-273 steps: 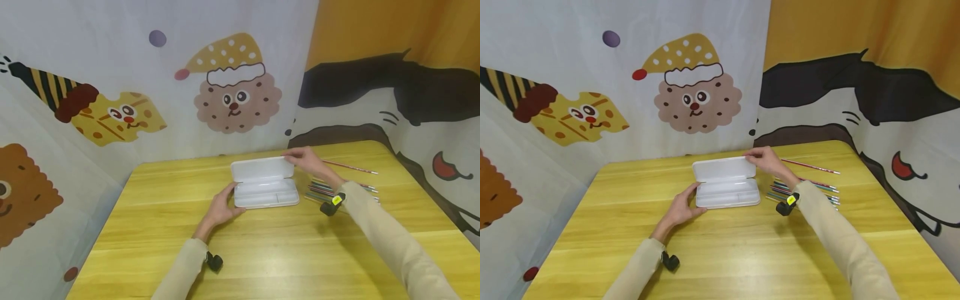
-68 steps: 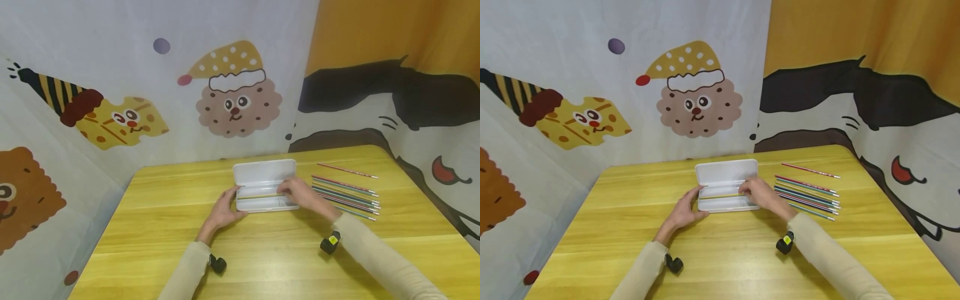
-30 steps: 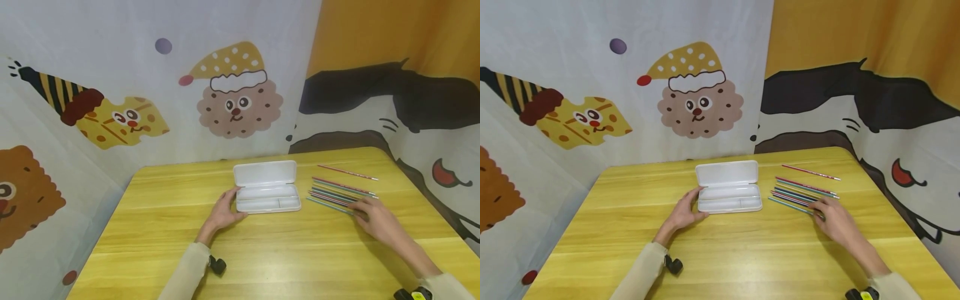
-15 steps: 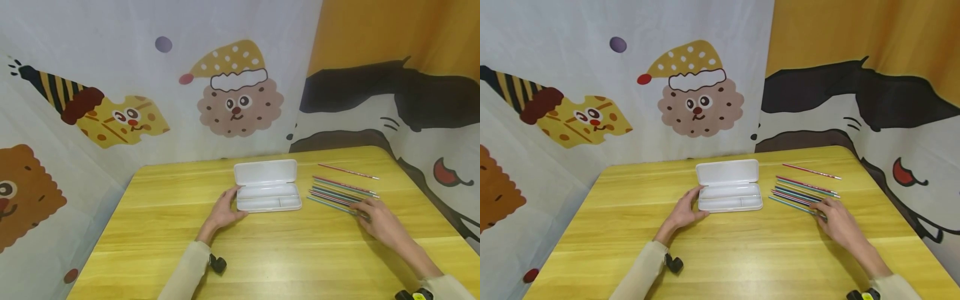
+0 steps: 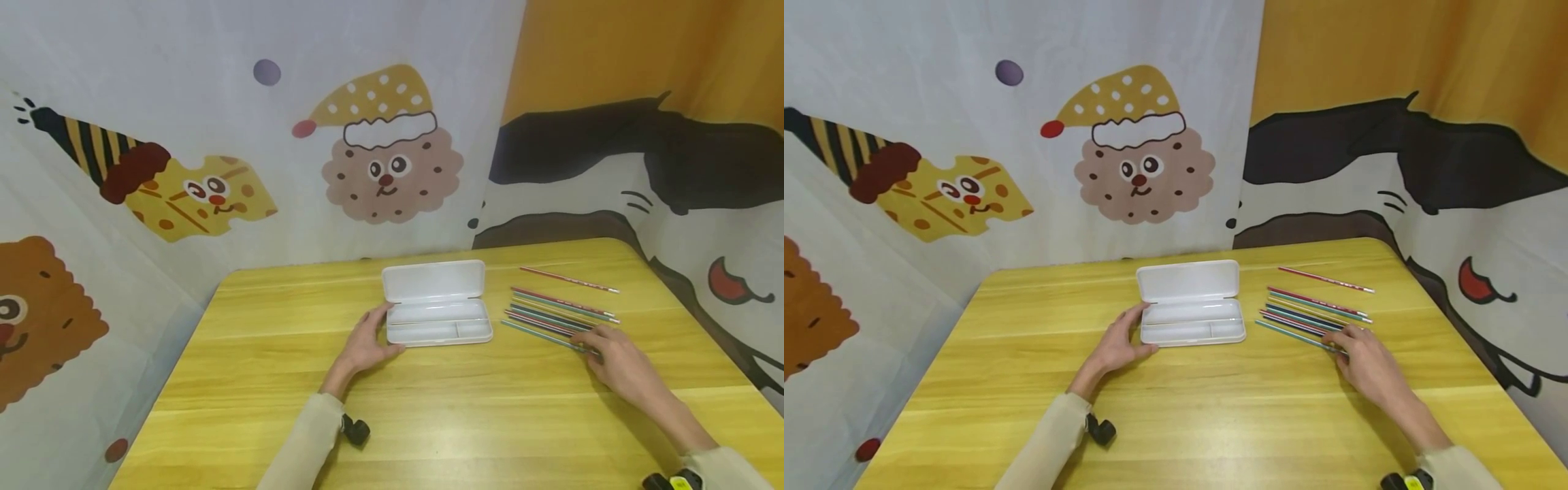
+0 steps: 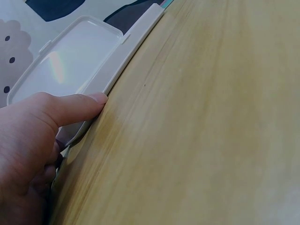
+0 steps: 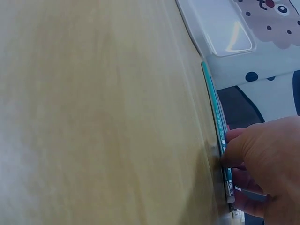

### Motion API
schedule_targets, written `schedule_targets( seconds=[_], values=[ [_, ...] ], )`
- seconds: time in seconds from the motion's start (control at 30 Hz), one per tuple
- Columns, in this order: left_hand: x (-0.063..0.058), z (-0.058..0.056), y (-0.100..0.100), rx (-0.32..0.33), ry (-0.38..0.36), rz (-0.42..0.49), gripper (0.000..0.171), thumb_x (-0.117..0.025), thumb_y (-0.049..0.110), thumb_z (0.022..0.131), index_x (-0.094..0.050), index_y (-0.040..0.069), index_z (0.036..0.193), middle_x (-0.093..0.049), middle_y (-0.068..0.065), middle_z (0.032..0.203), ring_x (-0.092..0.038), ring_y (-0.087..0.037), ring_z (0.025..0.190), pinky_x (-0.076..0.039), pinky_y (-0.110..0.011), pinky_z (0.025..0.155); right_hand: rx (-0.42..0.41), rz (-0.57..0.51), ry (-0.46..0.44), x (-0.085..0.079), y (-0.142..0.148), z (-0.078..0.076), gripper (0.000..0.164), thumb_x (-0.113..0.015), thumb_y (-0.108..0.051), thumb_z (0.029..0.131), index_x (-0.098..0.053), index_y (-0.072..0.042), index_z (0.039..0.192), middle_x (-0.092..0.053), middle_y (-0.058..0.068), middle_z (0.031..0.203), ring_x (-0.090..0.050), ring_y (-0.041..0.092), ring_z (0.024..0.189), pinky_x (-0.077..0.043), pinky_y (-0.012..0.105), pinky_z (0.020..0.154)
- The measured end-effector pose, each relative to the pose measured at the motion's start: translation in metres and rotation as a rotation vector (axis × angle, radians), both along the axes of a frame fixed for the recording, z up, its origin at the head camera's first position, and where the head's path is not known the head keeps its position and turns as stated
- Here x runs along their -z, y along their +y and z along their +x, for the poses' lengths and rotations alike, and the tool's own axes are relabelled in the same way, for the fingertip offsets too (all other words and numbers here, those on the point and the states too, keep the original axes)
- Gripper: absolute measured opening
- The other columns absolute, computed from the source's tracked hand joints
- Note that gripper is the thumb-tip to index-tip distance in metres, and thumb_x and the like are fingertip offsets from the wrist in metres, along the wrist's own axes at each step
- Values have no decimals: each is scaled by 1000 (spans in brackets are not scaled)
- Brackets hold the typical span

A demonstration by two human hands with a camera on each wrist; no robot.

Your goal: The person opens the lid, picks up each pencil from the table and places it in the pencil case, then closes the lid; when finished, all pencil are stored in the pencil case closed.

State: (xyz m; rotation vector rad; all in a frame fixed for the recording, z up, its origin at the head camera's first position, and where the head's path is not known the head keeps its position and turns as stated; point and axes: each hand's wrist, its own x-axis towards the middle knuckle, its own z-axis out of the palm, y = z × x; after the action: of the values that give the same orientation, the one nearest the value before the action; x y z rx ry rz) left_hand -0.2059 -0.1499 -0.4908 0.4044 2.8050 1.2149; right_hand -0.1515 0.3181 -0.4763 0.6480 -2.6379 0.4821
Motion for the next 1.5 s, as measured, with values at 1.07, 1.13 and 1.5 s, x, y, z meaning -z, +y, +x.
schedule_targets(
  seconds=[1.07, 1.13, 1.5],
  values=[
    [2, 3, 0, 5, 25, 3, 89, -87, 31, 76, -41, 25, 152, -41, -13, 153, -39, -39, 136, -35, -64, 106, -156, -56, 145, -23, -45, -32, 37, -77, 17, 70, -76, -7, 99, -65, 2, 87, -56, 15, 70, -48, 31, 53],
    [2, 3, 0, 6, 27, 10, 89, -87, 31, 76, -41, 24, 152, -41, -13, 153, -39, -39, 136, -34, -64, 107, -168, -52, 138, -25, -52, -36, 36, -77, 16, 71, -75, -5, 100, -66, 4, 89, -58, 17, 72, -50, 32, 55],
    [2, 2, -1, 6, 27, 24, 89, -88, 32, 75, -42, 26, 151, -41, -12, 153, -39, -39, 136, -35, -66, 105, -266, -81, 126, -33, -92, -59, 34, -76, 17, 73, -75, -5, 99, -67, 10, 93, -64, 30, 82, -57, 40, 62]
  ],
)
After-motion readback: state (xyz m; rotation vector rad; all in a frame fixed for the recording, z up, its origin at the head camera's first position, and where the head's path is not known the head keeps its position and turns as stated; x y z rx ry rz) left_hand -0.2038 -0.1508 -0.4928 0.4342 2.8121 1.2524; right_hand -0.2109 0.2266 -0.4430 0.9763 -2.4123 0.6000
